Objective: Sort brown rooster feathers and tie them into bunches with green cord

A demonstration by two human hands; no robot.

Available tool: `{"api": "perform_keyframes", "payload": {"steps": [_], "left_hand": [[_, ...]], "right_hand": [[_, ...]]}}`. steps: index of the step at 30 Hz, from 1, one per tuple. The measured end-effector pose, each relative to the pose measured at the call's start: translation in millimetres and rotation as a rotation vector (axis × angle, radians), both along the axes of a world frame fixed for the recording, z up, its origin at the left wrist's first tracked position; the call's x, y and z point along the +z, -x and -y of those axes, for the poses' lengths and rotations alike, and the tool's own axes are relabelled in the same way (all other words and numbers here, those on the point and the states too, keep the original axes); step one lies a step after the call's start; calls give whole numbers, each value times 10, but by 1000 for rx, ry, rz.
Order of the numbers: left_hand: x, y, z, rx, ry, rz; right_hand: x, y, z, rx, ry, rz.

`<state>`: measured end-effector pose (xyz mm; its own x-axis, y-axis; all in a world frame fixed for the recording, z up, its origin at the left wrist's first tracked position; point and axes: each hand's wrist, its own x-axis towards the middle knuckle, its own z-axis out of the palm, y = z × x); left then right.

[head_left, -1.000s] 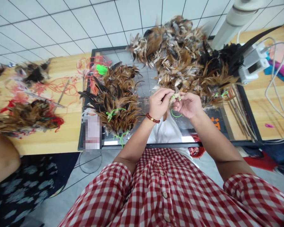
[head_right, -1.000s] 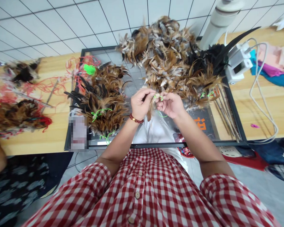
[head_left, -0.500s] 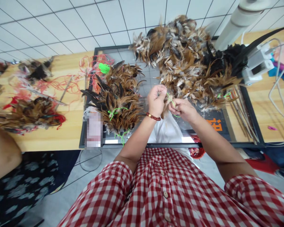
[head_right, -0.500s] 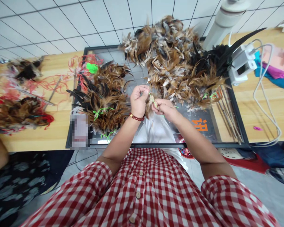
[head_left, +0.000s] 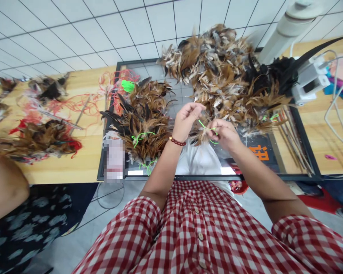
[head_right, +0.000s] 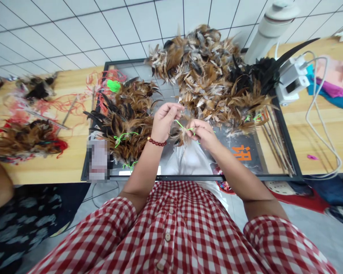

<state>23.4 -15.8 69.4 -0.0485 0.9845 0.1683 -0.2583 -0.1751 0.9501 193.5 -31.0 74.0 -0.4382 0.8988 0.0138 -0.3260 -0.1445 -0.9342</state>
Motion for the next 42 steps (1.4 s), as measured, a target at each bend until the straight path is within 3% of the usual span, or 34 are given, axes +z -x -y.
{"api": "perform_keyframes", "payload": {"steps": [6, 8, 12, 15, 20, 28, 36, 39, 42], "left_hand": [[7, 9, 7, -225, -40, -228], [44, 23, 16, -204, -99, -373], [158, 46, 131, -41, -247, -586], [196, 54, 284, -41, -279, -672], [165, 69, 494, -33, -350, -944], [104, 112, 713, 6, -319, -1286], [-121, 79, 854, 145, -261, -1164], [-211, 11, 860, 193, -183, -892], [-230, -50, 829, 227, -154, -673]], "right_hand": [[82, -11, -38, -106, 76, -54], [97, -16, -52, -93, 105, -64], [141, -20, -58, -67, 136, -55], [152, -14, -50, -65, 124, -19], [120, 15, -29, -36, 110, 3], [91, 63, 32, 33, 141, 2], [62, 113, 70, 159, 172, -56], [62, 50, 58, 126, -17, 64], [62, -81, 23, 116, -249, 374]]}}
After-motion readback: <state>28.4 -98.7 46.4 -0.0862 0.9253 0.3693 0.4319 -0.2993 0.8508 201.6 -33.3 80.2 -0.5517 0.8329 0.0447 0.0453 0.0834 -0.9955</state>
